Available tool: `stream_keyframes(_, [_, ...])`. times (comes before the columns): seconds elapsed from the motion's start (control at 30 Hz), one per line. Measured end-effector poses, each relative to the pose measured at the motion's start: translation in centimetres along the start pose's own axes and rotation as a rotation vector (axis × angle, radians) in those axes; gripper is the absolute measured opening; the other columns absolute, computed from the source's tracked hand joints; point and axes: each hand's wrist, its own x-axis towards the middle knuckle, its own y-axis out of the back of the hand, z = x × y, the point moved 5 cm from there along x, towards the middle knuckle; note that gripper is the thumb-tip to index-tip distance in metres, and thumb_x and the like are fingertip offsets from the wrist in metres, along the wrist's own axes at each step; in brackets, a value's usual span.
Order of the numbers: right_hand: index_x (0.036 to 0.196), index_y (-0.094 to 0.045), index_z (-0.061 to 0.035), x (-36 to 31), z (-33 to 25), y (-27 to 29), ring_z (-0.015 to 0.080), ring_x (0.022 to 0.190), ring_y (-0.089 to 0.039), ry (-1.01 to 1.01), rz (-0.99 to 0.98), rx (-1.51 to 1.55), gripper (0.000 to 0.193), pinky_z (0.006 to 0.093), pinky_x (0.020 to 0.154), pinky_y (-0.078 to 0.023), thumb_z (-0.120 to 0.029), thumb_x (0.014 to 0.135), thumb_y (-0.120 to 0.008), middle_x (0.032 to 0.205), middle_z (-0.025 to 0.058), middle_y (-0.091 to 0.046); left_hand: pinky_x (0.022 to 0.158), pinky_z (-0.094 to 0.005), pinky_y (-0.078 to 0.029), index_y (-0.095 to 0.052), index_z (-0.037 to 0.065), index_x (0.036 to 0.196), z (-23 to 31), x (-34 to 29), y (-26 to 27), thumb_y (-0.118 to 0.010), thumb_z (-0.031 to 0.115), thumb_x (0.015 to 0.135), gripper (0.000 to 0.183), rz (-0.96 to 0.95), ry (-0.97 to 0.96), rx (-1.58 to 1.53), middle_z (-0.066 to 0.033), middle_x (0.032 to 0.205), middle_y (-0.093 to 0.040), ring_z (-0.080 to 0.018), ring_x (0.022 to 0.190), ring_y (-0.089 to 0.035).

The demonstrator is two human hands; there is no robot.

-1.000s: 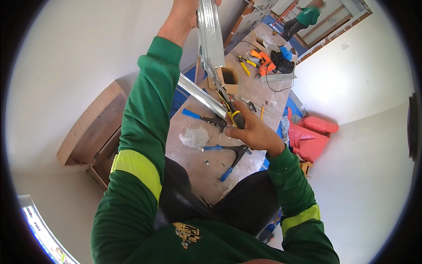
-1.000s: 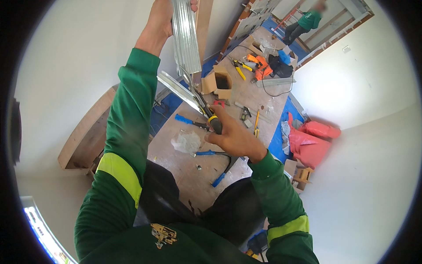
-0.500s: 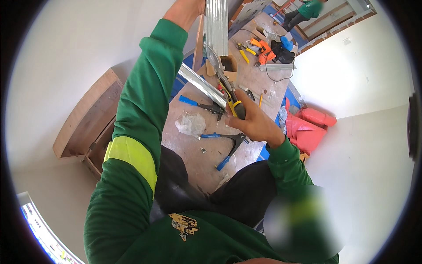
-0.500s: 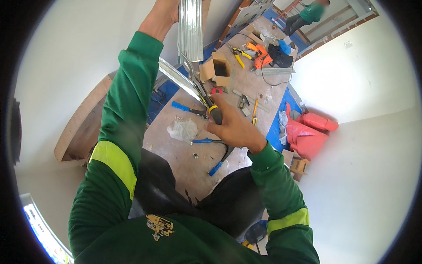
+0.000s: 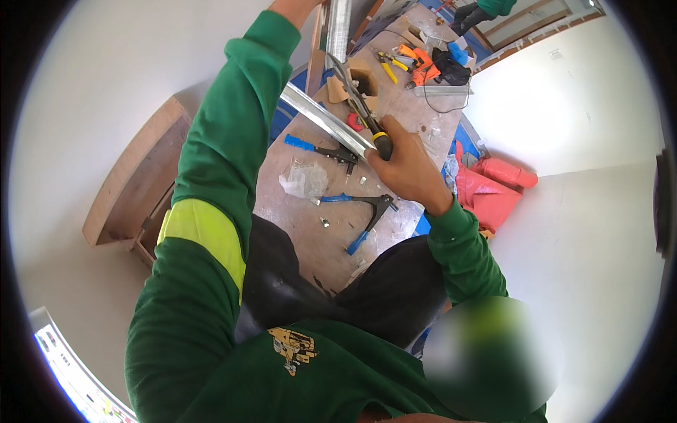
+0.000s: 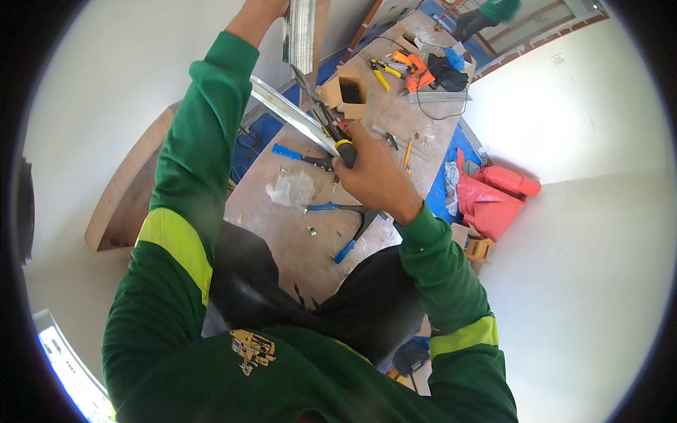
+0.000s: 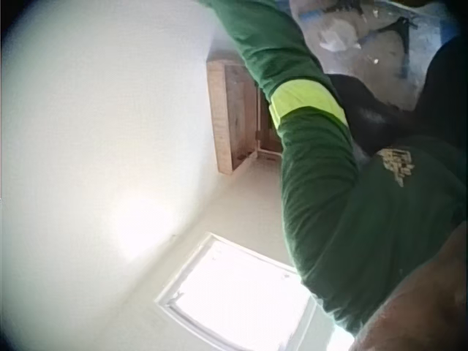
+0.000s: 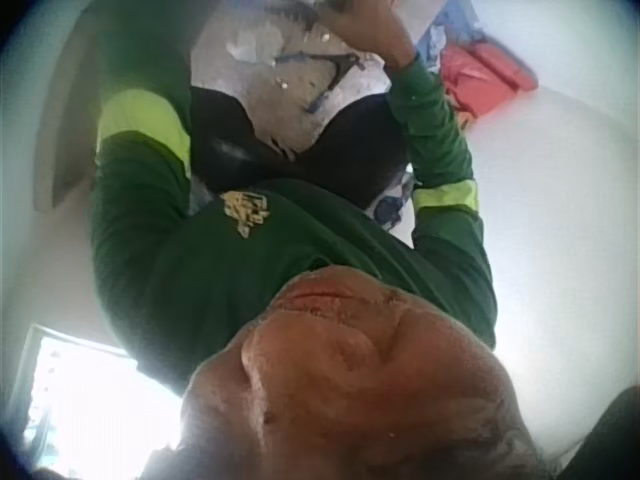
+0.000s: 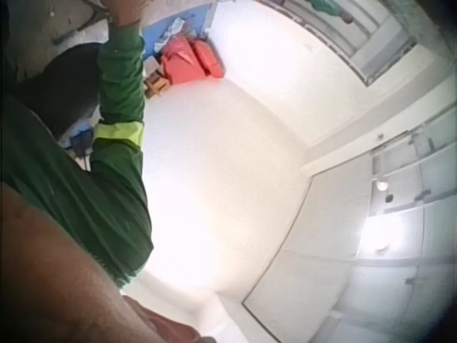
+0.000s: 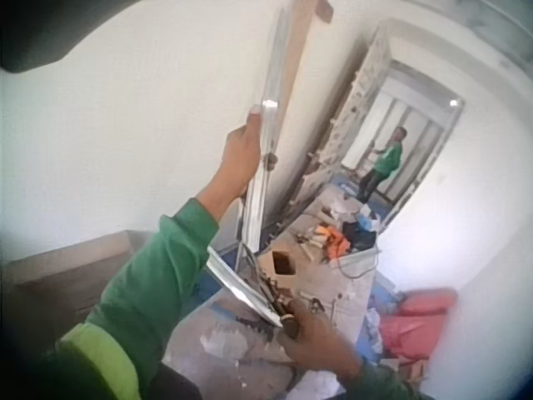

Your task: The person sits on the floor and uses tin snips to cut a long metal profile into shorter pieces. They then use a power drill to fasten the cut pieces together, forming a frame-like structure. Finally, the person stands and positions the assembled frame against the wall.

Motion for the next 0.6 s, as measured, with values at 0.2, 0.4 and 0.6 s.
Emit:
stream_keyframes(0.2, [0.133,-0.062,-0.0013,-0.1,2.9,0.6,0.0093,0.068,-0.057,-0.326,-0.048,0.681,0.045,0.0293,0.063,-0.048,-0.026,0.101,-0.083,0.084,-0.0010,-0.060,0.048,-0.0315,-0.041,-0.062,0.001,0.114,2.7,0.3,2.2,-0.052,0.066,0.113,0.066,0.194,-0.131,-0.047,-0.0009,0.075,-0.050,-0.0122,0.056,-0.050])
stream_keyframes(0.4, [0.144,-0.057,0.0013,0.7,2.8,1.8,0.0097,0.099,-0.060,-0.065,0.259,0.402,0.057,0.0287,0.086,-0.049,-0.027,0.102,-0.084,0.109,0.0027,-0.063,0.048,-0.0281,-0.041,-0.054,0.004,0.137,4.6,0.9,4.5,-0.063,0.050,0.112,0.054,0.367,-0.088,-0.114,0.0013,0.081,-0.047,-0.0090,0.056,-0.046])
stream_keyframes(0.6, [0.118,-0.065,0.0043,2.3,1.5,4.1,0.0164,0.085,-0.068,-0.037,0.539,0.644,0.035,0.0339,0.078,-0.056,-0.022,0.102,-0.082,0.093,0.0069,-0.073,0.075,-0.0323,-0.053,-0.053,-0.007,0.135,9.0,-2.0,0.1,-0.044,0.067,0.115,0.077,0.296,-0.151,0.011,-0.0087,0.096,-0.060,-0.0164,0.081,-0.058])
